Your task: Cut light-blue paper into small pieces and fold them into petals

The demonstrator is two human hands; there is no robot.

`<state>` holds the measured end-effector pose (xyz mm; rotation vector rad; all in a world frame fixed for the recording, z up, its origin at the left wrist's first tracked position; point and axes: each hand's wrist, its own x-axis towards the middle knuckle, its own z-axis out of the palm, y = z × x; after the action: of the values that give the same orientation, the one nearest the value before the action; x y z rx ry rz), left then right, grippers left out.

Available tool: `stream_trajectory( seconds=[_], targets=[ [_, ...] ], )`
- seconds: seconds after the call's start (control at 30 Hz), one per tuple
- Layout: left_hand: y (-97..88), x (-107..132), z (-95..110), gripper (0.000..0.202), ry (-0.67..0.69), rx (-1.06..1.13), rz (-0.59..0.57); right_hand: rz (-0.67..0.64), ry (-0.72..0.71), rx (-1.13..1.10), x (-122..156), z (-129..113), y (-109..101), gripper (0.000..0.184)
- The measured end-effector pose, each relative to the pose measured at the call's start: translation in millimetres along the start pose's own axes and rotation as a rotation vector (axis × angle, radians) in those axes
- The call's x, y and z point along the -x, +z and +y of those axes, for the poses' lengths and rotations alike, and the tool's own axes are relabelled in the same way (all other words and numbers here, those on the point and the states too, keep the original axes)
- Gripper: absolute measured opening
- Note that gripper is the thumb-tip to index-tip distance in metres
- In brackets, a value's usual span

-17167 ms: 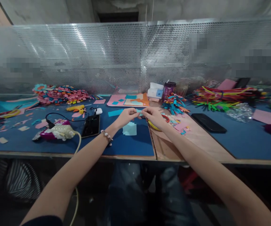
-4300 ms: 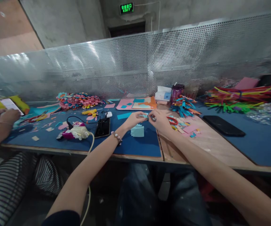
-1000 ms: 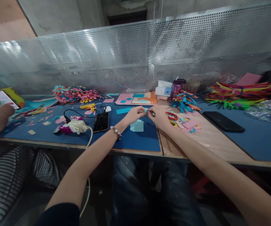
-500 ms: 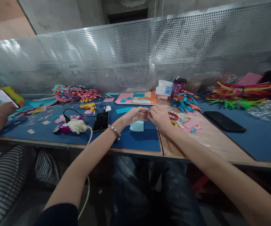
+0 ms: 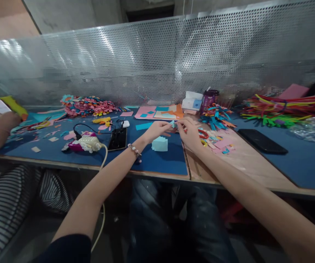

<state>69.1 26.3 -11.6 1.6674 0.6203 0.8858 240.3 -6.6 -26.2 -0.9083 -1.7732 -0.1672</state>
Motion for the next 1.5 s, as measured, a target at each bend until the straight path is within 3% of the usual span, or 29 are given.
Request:
stream_trajectory(
  seconds=[0.23,0.47,0.7,1.17,1.5],
  targets=[
    [-3.5,-1,-5,0.033,0.008,-0.149,-0.041,-0.090,0.114,-0.098,-1,6,6,0.018],
    [-2.8,1,-3,0.033,-0.039,-0.223,-0.084,-0.227,0.142,-0.152,-3,10,-10,0.018],
    [-0.3,1,-4,0.037,-0.063,-0.201,-0.092,-0.249,0.085,-0.094,-4,11,-12,0.019],
    [7.4,0,-5,0.024,-0.085,-0.031,0.029,-0.232,-0.100,0.178,0,10,-11,0.017],
    [3.4,-1,-9,0.026,-0.085,0.093,0.117,-0.311,-0.195,0.367,5,2,-5,0.033]
  ],
)
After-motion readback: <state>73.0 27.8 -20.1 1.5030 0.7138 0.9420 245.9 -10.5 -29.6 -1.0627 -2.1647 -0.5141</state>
